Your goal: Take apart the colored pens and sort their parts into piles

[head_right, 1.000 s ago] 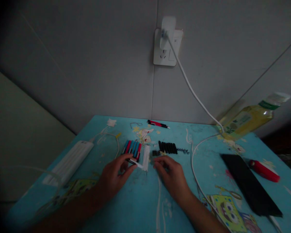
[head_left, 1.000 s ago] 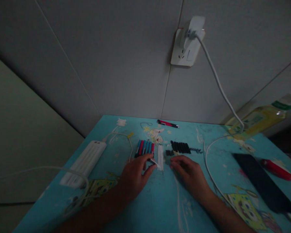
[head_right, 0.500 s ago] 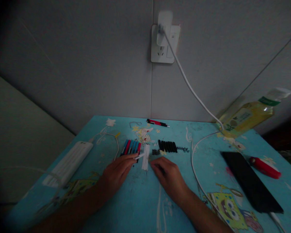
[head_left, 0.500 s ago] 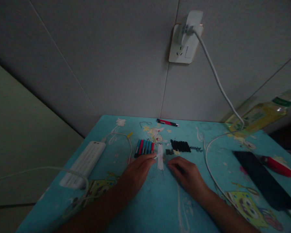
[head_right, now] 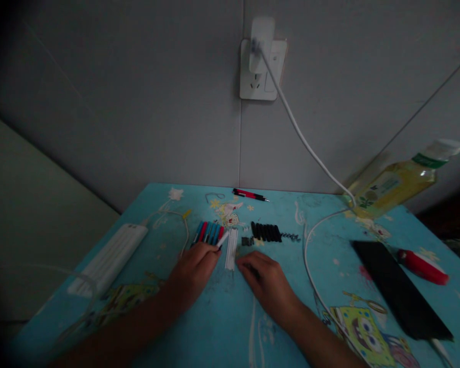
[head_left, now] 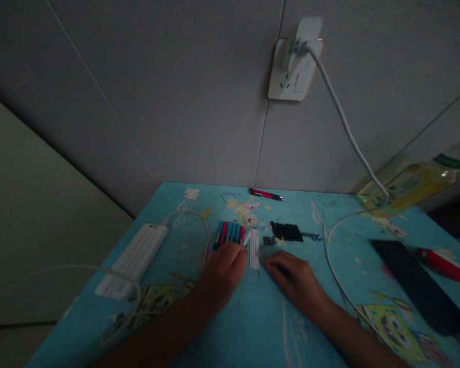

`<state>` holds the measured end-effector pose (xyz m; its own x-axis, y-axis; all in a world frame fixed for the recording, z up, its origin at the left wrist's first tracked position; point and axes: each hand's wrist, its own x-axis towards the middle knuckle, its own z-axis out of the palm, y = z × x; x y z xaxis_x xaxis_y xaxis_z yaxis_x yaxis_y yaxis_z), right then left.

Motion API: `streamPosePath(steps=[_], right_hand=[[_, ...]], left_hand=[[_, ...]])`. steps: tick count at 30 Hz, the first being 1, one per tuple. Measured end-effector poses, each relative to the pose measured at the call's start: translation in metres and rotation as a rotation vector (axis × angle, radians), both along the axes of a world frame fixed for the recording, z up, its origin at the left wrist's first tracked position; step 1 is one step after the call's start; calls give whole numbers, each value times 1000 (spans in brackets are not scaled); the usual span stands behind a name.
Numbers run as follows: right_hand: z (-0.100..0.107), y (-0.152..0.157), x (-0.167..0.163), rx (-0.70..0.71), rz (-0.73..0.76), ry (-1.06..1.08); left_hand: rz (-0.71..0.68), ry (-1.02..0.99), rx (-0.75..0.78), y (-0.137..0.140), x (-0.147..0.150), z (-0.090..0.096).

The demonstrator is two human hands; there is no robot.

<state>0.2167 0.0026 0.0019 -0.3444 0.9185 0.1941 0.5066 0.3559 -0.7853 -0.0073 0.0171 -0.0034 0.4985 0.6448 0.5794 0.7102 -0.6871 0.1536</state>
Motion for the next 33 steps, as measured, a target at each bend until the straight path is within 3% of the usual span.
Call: streamPosePath(steps=[4, 11, 22, 33], right_hand=[[0, 1, 0, -4, 13, -5], [2, -1, -2, -13, 13, -4], [-4, 0, 0, -21, 10, -1], [1, 1, -2, -16, 5, 1]], left_hand=[[28, 115, 44, 2, 5, 2], [29, 237, -68, 3, 11, 0], [48, 241, -54, 5, 9, -6], [54, 328, -109, 3, 6, 4]])
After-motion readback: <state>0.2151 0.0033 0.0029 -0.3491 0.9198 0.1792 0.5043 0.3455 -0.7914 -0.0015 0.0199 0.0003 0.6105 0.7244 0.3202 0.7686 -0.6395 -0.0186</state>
